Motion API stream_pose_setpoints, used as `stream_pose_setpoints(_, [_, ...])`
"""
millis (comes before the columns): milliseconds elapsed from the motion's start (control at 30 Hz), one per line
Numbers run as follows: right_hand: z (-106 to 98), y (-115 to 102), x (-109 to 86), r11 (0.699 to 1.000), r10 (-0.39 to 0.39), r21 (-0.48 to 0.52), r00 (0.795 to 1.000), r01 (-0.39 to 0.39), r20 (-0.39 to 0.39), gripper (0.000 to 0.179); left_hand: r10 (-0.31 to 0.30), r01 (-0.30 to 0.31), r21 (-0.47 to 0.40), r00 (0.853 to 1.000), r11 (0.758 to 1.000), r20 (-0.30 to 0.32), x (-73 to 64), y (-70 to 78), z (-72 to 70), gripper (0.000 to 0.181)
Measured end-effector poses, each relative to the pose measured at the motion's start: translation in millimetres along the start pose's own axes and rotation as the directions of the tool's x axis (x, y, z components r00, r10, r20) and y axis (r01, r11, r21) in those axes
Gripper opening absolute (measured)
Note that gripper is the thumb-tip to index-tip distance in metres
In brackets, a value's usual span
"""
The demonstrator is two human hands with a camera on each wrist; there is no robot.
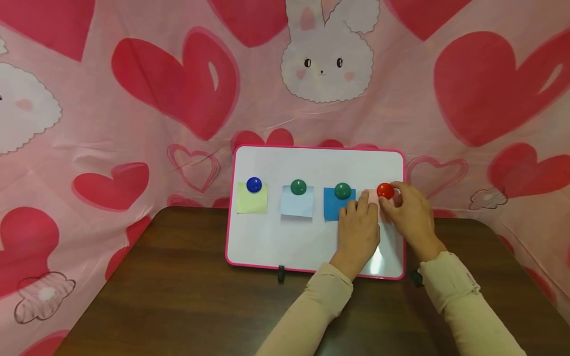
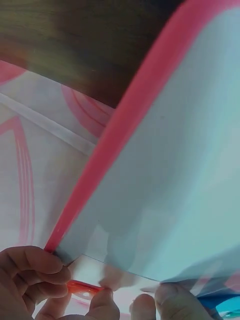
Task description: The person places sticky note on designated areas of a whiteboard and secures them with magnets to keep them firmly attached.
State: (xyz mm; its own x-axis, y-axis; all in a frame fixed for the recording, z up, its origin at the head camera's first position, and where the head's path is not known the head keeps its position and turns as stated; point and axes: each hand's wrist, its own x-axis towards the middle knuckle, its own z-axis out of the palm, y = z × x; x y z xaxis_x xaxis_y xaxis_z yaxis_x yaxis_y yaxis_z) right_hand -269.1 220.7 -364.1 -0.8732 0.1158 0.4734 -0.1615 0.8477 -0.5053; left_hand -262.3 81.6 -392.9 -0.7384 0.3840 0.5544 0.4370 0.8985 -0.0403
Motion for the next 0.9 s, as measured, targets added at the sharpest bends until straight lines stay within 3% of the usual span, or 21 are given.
stream_pose_setpoints(533, [4.5, 1.9, -4.2, 1.000, 0.011, 0.026, 1.000, -0.011, 0.012, 0.050, -0.007, 0.007, -0.018, 0.999, 1.000, 0.043, -1.6, -2.8, 1.0, 0.029])
stream_pose_setpoints(733, [8.8, 0.5, -24.9, 0.990, 0.062, 0.133, 0.990, -0.045, -0.127, 0.049, -0.006, 0.016, -0.206, 0.999, 0.978, 0.050, -2.7, -13.4, 2.5, 0.022])
stream_pose_setpoints(900, [15.4, -6.9, -54.3, 0.996, 0.039, 0.087, 0.982, -0.023, -0.184, 0.045, 0.021, -0.012, -0.365, 1.000, 0.931, 0.021, -6.1, -31.3, 1.5, 0.019])
